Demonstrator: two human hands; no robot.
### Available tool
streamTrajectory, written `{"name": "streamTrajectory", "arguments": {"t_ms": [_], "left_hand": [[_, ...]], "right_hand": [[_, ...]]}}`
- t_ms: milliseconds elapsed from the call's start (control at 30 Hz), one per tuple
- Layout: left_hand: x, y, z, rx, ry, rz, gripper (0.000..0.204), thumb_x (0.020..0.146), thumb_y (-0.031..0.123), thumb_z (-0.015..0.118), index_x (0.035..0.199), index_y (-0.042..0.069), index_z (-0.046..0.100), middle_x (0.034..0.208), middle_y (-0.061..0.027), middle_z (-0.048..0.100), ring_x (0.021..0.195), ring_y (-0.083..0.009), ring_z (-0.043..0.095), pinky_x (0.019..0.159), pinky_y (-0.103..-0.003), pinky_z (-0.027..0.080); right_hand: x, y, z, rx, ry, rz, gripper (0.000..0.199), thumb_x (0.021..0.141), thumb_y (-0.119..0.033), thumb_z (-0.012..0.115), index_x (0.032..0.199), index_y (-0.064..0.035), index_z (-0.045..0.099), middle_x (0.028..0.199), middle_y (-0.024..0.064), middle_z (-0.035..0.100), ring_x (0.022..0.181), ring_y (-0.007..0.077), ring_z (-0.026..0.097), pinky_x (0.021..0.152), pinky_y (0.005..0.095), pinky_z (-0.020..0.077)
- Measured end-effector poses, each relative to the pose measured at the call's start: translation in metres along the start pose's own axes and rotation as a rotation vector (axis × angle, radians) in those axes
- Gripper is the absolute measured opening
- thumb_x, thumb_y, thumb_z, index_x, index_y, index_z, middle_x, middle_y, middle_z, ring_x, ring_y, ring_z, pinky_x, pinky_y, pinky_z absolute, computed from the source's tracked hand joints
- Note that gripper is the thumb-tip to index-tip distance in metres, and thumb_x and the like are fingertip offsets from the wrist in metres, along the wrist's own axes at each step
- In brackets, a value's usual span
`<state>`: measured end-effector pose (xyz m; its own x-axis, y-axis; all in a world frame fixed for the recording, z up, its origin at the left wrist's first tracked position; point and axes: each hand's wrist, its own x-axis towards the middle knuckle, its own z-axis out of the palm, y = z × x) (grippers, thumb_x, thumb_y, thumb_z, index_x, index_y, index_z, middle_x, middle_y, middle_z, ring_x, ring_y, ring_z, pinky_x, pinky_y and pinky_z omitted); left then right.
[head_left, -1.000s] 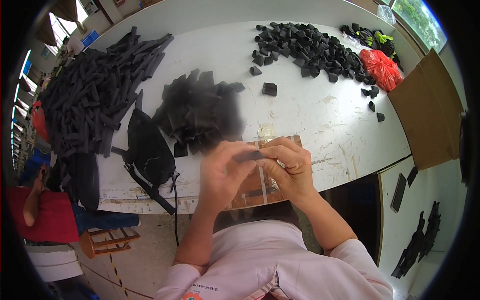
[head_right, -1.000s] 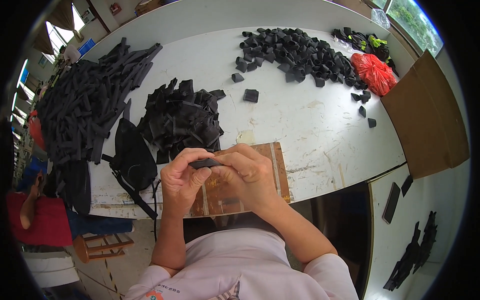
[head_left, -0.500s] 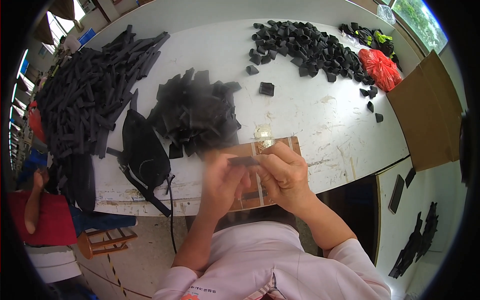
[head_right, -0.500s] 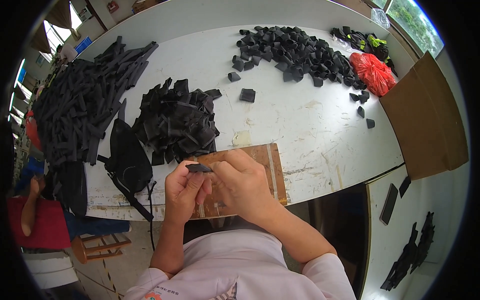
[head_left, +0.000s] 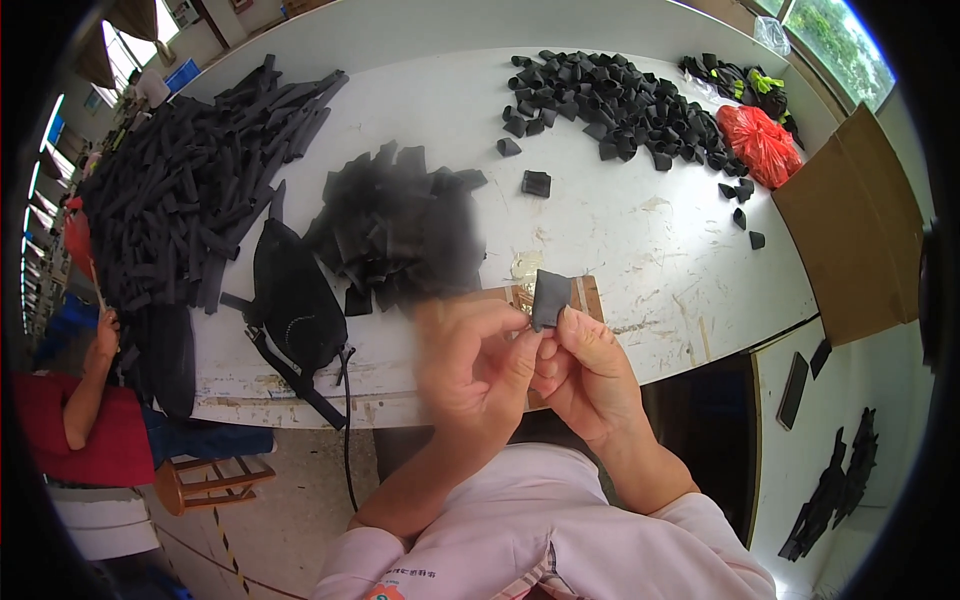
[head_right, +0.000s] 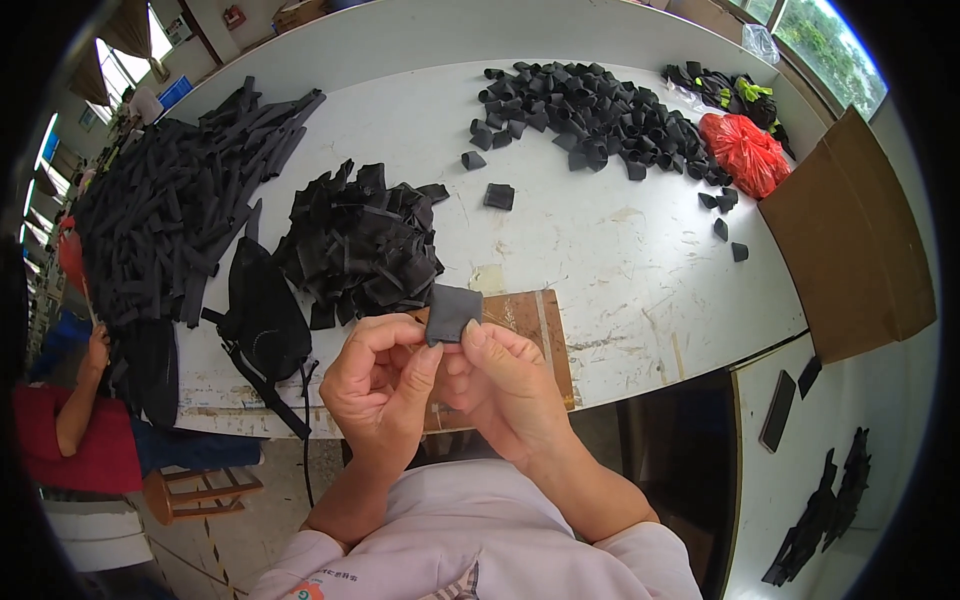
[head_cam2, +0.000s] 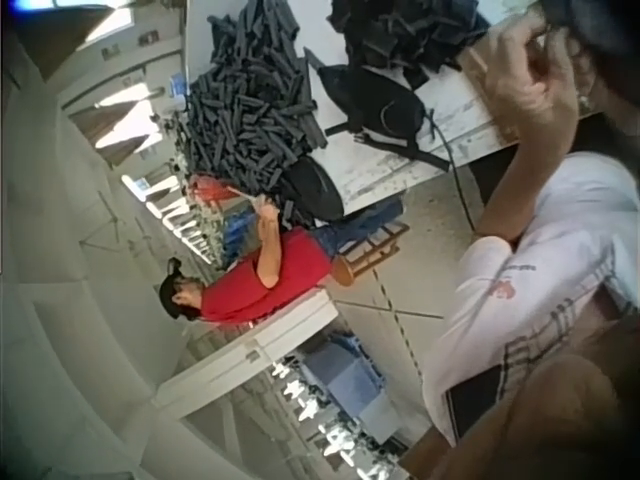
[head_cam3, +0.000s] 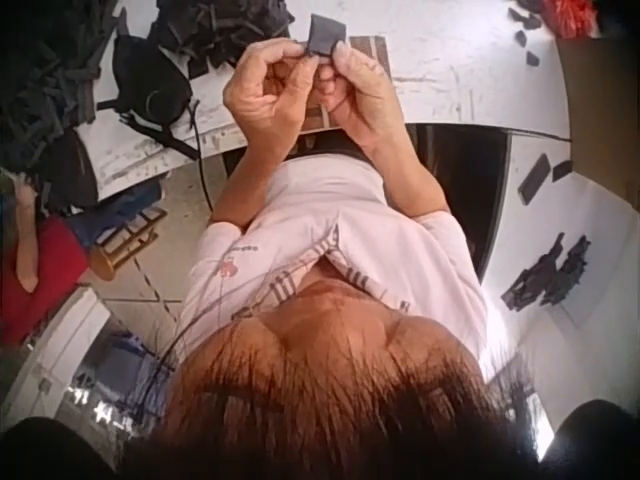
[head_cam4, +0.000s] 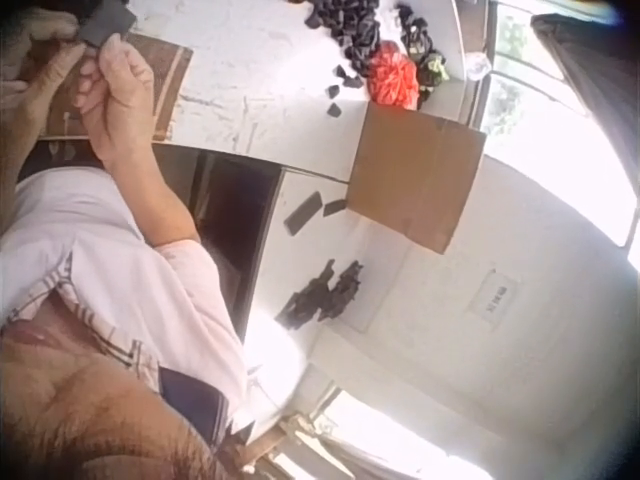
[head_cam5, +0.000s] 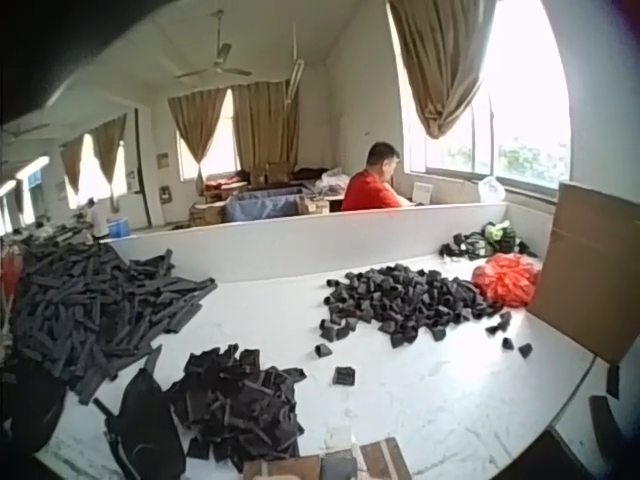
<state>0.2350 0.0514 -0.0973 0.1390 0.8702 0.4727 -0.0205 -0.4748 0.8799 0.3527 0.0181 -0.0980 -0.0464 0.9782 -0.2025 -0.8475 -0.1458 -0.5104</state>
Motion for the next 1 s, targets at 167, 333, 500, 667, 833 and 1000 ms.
{"name": "streamTrajectory", "arguments": {"t_ms": [167, 333, 500, 667, 833, 1000], "left_hand": [[0.001, 0.001, 0.000, 0.201, -0.002, 0.138, 0.008, 0.076, -0.004, 0.061, 0.082, -0.003, 0.055, 0.081, -0.0059, 0.057, 0.062, -0.0037, 0.050, 0.052, -0.016, 0.041], [-0.001, 0.008, 0.003, 0.237, -0.006, 0.085, 0.007, 0.075, -0.005, 0.060, 0.079, -0.003, 0.055, 0.069, -0.0037, 0.058, 0.056, -0.0030, 0.051, 0.049, -0.017, 0.043], [-0.001, 0.005, 0.006, 0.267, -0.082, 0.120, 0.009, 0.072, -0.006, 0.061, 0.076, -0.001, 0.055, 0.062, -0.0015, 0.057, 0.051, -0.0031, 0.051, 0.044, -0.018, 0.042], [-0.006, -0.003, 0.021, 0.503, 0.059, 0.265, 0.018, 0.066, -0.007, 0.061, 0.079, 0.004, 0.054, 0.057, -0.0063, 0.049, 0.044, -0.0194, 0.049, 0.040, -0.030, 0.038], [-0.012, -0.020, 0.019, 0.370, 0.021, 0.300, 0.017, 0.068, -0.006, 0.061, 0.082, 0.002, 0.053, 0.060, -0.0067, 0.052, 0.045, -0.0177, 0.050, 0.041, -0.028, 0.040], [-0.033, -0.037, 0.002, 0.285, -0.007, 0.076, 0.011, 0.074, -0.001, 0.062, 0.082, 0.001, 0.055, 0.063, -0.0072, 0.055, 0.046, -0.0137, 0.052, 0.042, -0.024, 0.041]], "right_hand": [[-0.007, -0.002, -0.003, -0.039, 0.001, 0.101, 0.019, 0.083, -0.020, 0.059, 0.079, -0.0019, 0.059, 0.067, 0.0031, 0.058, 0.058, 0.0107, 0.049, 0.049, 0.0239, 0.0400], [-0.014, -0.006, -0.008, -1.232, 0.194, -0.845, 0.015, 0.071, -0.004, 0.066, 0.084, -0.0004, 0.060, 0.068, 0.0054, 0.057, 0.056, 0.0117, 0.049, 0.049, 0.0237, 0.0406], [0.000, -0.011, -0.010, -1.453, -0.031, -1.203, 0.025, 0.059, 0.006, 0.068, 0.081, 0.0024, 0.060, 0.070, 0.0098, 0.054, 0.051, 0.0160, 0.047, 0.044, 0.0251, 0.0395], [0.016, -0.015, -0.026, -1.853, -0.162, -1.704, 0.031, 0.052, -0.007, 0.061, 0.080, 0.0072, 0.059, 0.069, 0.0109, 0.052, 0.051, 0.0169, 0.046, 0.040, 0.0247, 0.0347], [0.038, -0.039, -0.041, -1.716, -0.115, -1.552, 0.025, 0.057, 0.005, 0.061, 0.082, 0.0041, 0.060, 0.069, 0.0097, 0.053, 0.050, 0.0171, 0.049, 0.041, 0.0253, 0.0374], [0.152, -0.123, -0.104, -1.861, 0.672, -1.073, 0.015, 0.079, -0.013, 0.059, 0.089, -0.0019, 0.059, 0.083, 0.0122, 0.056, 0.068, 0.0273, 0.057, 0.060, 0.0344, 0.0456]]}}
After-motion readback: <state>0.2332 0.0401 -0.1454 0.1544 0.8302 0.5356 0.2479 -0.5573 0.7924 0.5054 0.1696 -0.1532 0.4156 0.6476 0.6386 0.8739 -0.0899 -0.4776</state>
